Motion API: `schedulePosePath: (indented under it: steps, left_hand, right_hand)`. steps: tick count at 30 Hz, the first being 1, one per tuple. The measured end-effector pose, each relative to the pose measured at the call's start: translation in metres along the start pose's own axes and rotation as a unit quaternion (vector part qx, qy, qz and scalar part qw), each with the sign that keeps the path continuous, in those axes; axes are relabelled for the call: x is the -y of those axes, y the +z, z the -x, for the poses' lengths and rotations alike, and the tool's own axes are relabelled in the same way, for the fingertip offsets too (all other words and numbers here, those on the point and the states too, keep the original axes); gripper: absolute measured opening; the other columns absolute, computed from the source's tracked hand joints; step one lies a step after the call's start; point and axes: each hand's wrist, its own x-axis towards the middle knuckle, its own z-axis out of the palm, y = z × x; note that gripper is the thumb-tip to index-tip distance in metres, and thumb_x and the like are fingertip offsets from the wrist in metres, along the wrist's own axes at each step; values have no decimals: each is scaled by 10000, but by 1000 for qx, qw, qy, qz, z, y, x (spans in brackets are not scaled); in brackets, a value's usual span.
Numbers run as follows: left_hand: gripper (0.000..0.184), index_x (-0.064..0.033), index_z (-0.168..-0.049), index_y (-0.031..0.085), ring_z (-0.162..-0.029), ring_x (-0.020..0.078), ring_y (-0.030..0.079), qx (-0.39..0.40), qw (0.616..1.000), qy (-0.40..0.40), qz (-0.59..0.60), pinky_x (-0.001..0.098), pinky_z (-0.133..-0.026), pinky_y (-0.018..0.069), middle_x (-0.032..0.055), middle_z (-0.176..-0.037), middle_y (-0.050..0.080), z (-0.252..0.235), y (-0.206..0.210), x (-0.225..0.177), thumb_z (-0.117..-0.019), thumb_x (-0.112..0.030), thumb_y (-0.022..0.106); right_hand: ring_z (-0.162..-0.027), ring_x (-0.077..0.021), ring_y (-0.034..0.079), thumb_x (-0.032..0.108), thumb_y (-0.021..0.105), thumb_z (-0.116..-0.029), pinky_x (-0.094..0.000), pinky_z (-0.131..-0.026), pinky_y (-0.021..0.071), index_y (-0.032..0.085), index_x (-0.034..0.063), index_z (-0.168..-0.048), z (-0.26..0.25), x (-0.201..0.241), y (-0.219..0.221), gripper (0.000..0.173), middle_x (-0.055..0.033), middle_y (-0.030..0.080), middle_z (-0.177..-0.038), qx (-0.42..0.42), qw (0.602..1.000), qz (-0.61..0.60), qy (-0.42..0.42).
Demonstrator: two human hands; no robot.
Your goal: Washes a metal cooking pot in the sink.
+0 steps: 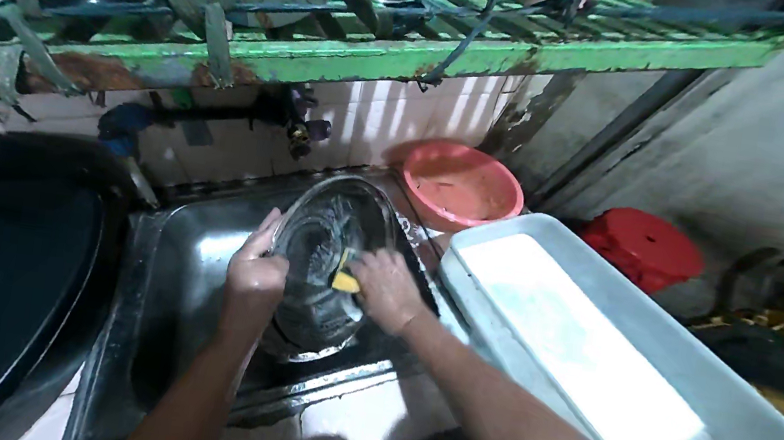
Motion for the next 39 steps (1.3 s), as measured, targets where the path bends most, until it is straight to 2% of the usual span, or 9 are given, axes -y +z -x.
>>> schedulePosePath:
  steps: [6,11,16,19,23,28,32,35,39]
  left_hand:
    - [542,-28,-1443,555,-1314,160,557,-85,993,-59,61,350,-1076,464,104,-1503,537,-17,21,38,-927,133,529]
    - [602,-57,-1501,491,-1252,191,598,-157,983,-49,75,376,-1024,507,136,-1476,549,-37,-16,50,-921,99,542]
    - [600,-170,-1550,453,-1404,182,482,-257,958,-79,100,432,-1126,429,49,-1584,449,-66,-66,44,-984,-22,585]
    - [492,-156,-1524,473,-1324,172,546,-265,951,-85,132,421,-1081,466,73,-1504,524,-79,-78,50,-1041,-145,571]
    - [478,-151,-1536,439,-1295,220,560,-181,972,-115,93,470,-1056,479,115,-1469,543,-84,-77,56,-1074,-251,509]
    - [481,-120,-1519,469,-1223,319,593,-57,974,-216,26,537,-991,494,194,-1388,586,-99,-59,54,-1065,-258,552]
    - [428,-115,-1449,524,-1115,267,635,7,961,-272,53,466,-913,535,162,-1287,632,-111,-51,53,-1044,-236,595]
    - [470,-125,-1471,512,-1146,273,632,32,951,-299,66,467,-934,536,160,-1312,628,-116,-49,64,-1030,-251,619]
    - [446,-123,-1468,520,-1135,258,632,70,949,-296,82,448,-948,532,160,-1305,630,-125,-36,85,-1047,-251,589]
  right_hand:
    - [-1264,-314,584,160,670,-976,-472,-1109,444,580,-6,-1385,33,60,-33,451,-221,605,-1360,128,875,-443,149]
    - [-1136,-421,642,61,764,-897,-611,-983,513,618,-44,-1303,87,-61,-102,444,-279,642,-1245,-156,947,-184,212]
    - [-1155,-547,603,193,773,-926,-730,-959,462,549,-42,-1389,125,-151,-117,565,-357,600,-1276,-46,931,-42,361]
    - [-1324,-524,520,249,719,-975,-692,-1062,423,418,-43,-1521,93,-131,-118,688,-341,443,-1512,-12,954,-49,294]
    - [-1436,-431,445,341,646,-1014,-623,-1138,396,466,42,-1524,-6,-60,-134,618,-242,391,-1599,-125,981,-95,110]
    - [-1121,-375,668,266,616,-1019,-564,-995,501,696,-42,-1186,-127,29,-162,359,-245,703,-1153,-228,952,-199,37]
    - [-1370,-483,491,279,442,-1108,-651,-1125,344,579,-55,-1388,-180,57,-176,456,-309,567,-1412,0,991,-42,130]
    - [-1346,-439,526,268,565,-1060,-619,-1131,360,613,-47,-1348,-190,33,-154,430,-287,597,-1382,-65,985,-69,146]
    - [-1268,-486,570,158,479,-1082,-656,-1054,419,629,-2,-1344,-201,-10,-137,342,-299,623,-1323,32,987,37,150]
